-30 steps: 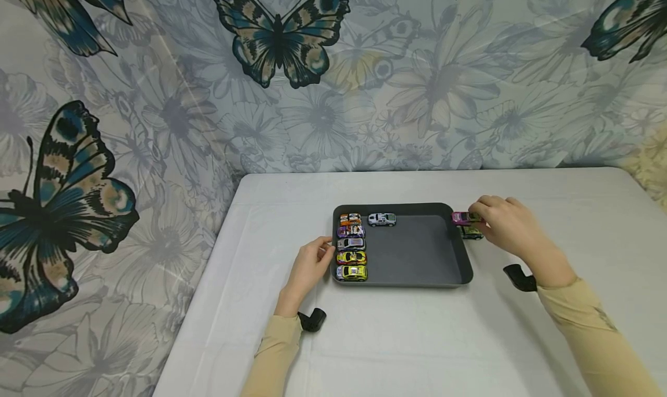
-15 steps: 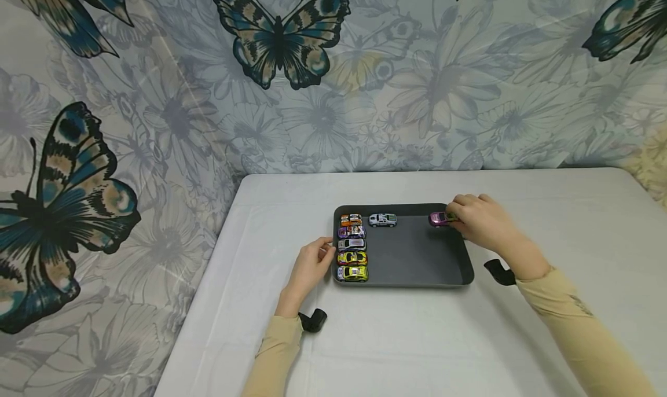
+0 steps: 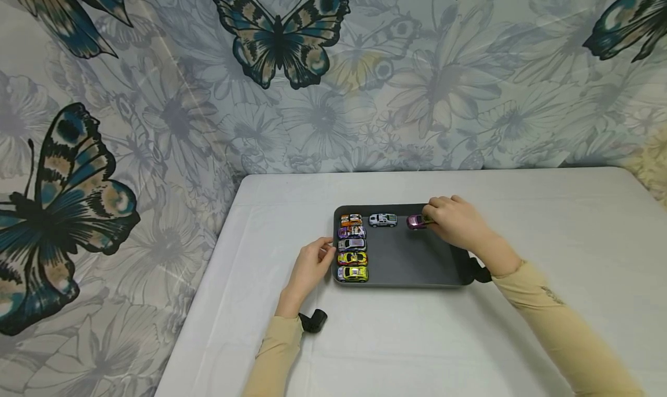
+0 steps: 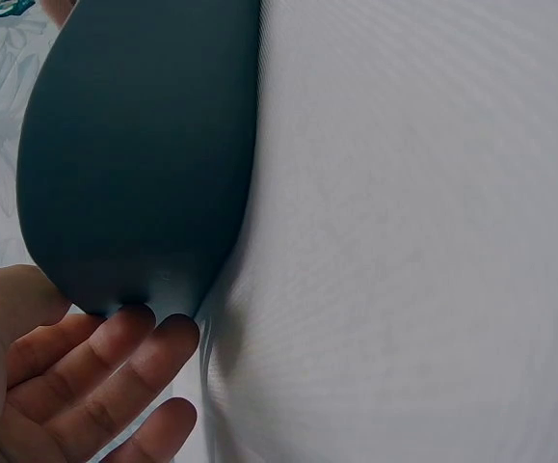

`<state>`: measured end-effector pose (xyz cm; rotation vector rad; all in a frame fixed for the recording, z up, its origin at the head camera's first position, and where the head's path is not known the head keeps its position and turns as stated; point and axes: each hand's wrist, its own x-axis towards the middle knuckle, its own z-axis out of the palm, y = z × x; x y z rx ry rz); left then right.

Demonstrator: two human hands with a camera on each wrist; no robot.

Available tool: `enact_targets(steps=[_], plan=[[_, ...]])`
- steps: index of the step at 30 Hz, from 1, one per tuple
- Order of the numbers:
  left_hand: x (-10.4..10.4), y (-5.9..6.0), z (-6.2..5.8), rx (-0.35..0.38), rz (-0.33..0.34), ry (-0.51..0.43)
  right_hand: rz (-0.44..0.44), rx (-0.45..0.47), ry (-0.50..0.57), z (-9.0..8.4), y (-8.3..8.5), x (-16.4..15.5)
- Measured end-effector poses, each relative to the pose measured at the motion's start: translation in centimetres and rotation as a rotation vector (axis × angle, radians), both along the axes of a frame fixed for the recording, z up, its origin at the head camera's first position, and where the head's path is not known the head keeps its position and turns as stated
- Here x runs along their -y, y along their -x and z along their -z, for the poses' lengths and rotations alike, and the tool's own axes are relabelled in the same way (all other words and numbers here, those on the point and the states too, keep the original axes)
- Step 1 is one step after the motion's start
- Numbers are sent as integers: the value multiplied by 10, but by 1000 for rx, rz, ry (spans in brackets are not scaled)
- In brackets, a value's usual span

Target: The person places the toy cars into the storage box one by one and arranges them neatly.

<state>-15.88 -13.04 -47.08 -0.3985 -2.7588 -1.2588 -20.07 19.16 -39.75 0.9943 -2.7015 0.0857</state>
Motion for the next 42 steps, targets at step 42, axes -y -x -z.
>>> enact_targets(steps=[42], plan=[[1,2,-1,11,8,6,-100,78,-18,35,23,62]])
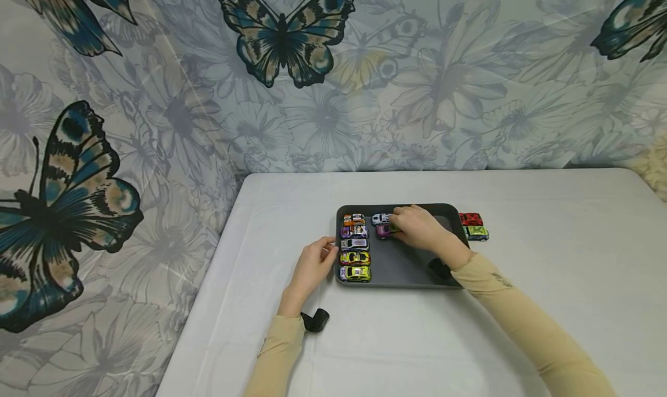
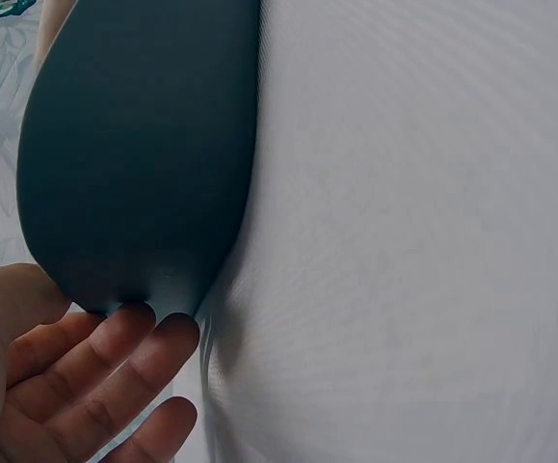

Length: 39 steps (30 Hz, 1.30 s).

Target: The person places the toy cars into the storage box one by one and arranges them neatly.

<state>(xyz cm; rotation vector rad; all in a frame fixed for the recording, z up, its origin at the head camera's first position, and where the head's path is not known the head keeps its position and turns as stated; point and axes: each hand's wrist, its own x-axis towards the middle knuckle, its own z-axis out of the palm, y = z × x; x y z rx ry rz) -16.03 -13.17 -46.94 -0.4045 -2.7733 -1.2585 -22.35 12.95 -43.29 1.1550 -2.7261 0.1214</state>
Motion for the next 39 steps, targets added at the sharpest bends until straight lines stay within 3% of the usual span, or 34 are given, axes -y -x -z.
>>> enact_targets(steps=[39], plan=[[-1,-1,0,1,-14,8,23,-2,-20,8,3,6]])
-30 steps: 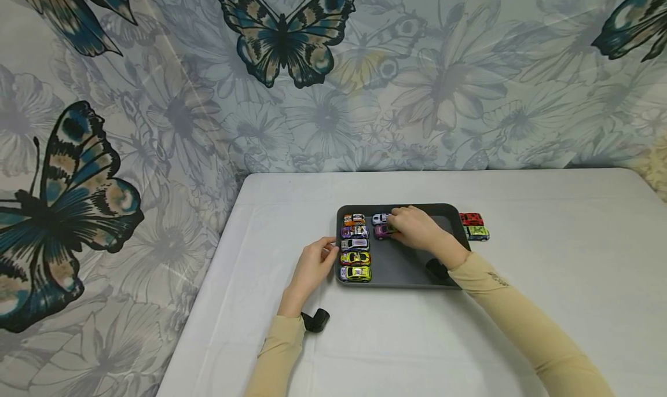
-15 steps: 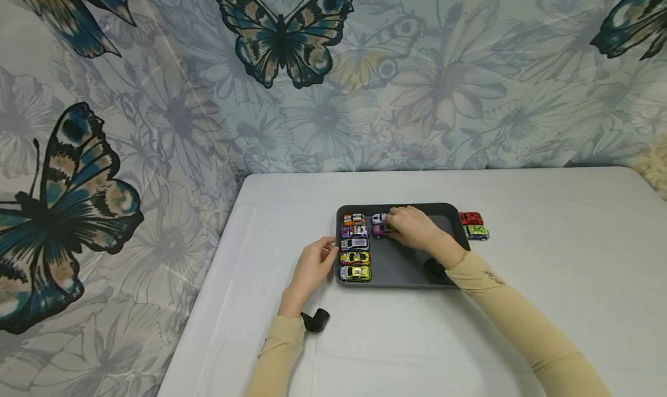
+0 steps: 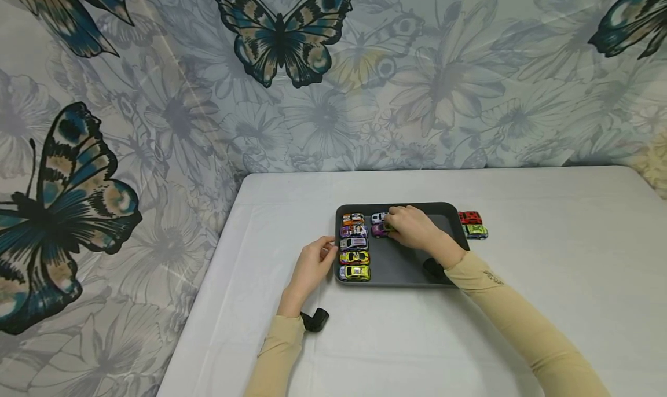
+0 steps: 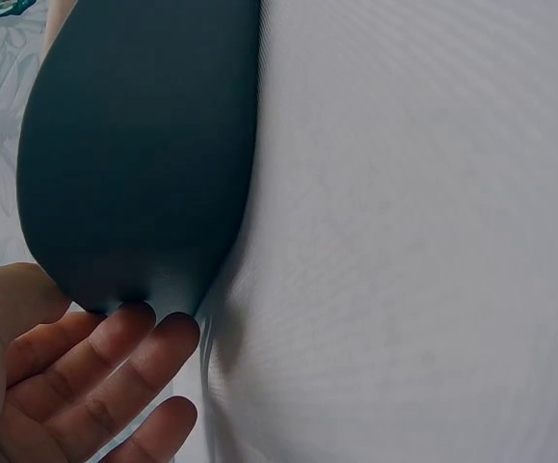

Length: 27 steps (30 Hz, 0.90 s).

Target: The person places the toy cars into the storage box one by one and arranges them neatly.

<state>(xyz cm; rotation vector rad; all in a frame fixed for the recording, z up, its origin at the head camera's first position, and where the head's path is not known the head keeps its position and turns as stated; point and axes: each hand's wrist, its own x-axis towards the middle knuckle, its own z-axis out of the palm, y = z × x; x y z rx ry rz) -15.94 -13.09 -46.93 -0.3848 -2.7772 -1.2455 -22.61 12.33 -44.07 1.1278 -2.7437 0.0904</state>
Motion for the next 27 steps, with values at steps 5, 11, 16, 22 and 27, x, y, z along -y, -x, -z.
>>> enact_targets(steps=[5,11,16,22,27], plan=[[-1,-1,-1,7,-2,7,3,-16,1,-3,-2,-2],[-2,-2,-2,21,-12,10,-2,-53,62,-10,-6,-10],[-2,-2,-3,32,-16,10,16,-72,69,-18,-11,-20],[-2,-2,-3,34,-23,8,27,-97,115,-23,-15,-37],[-2,-3,-3,17,-8,4,46,-149,164,-26,-19,-56]])
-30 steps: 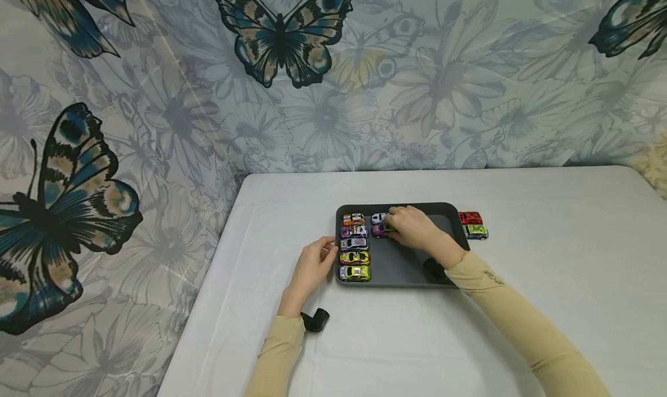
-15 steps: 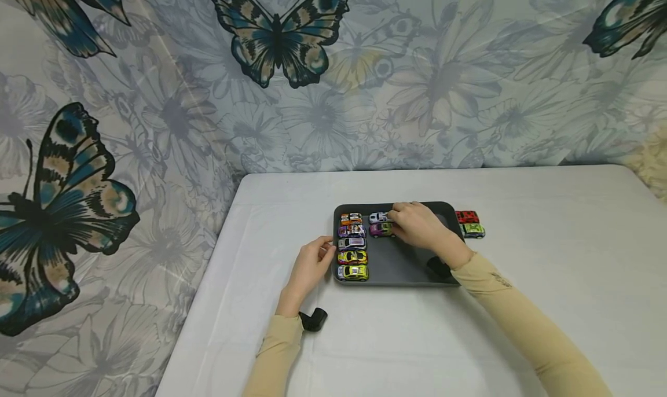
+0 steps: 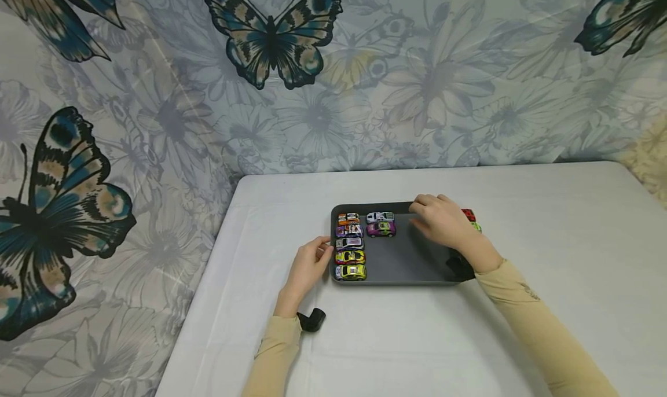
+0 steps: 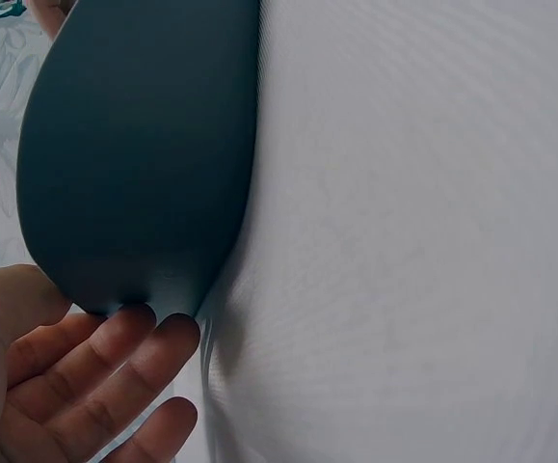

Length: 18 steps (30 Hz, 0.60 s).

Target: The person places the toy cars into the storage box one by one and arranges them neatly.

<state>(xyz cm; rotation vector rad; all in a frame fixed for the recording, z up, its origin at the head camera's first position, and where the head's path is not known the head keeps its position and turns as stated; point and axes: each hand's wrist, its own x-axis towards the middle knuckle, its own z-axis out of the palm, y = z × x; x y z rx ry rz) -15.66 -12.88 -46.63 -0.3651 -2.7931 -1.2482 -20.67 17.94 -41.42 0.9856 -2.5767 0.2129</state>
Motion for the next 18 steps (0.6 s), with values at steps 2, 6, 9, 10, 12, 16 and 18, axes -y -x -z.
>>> enact_targets(steps=[2,6,9,10,12,16,18], plan=[[0,0,0,-6,7,-4,18,-10,20,-1,-2,-8],[-1,0,1,-12,12,-12,58,-2,58,-2,-7,-26],[-2,0,1,-13,9,-15,82,-2,90,-2,-11,-39],[-2,0,1,-15,9,-15,90,-2,100,-2,-13,-43],[-2,0,1,-13,7,-15,107,1,111,-2,-16,-52],[-1,0,2,-5,1,-17,145,38,116,0,-20,-66],[-2,-1,2,0,-1,-17,165,59,110,1,-22,-72]])
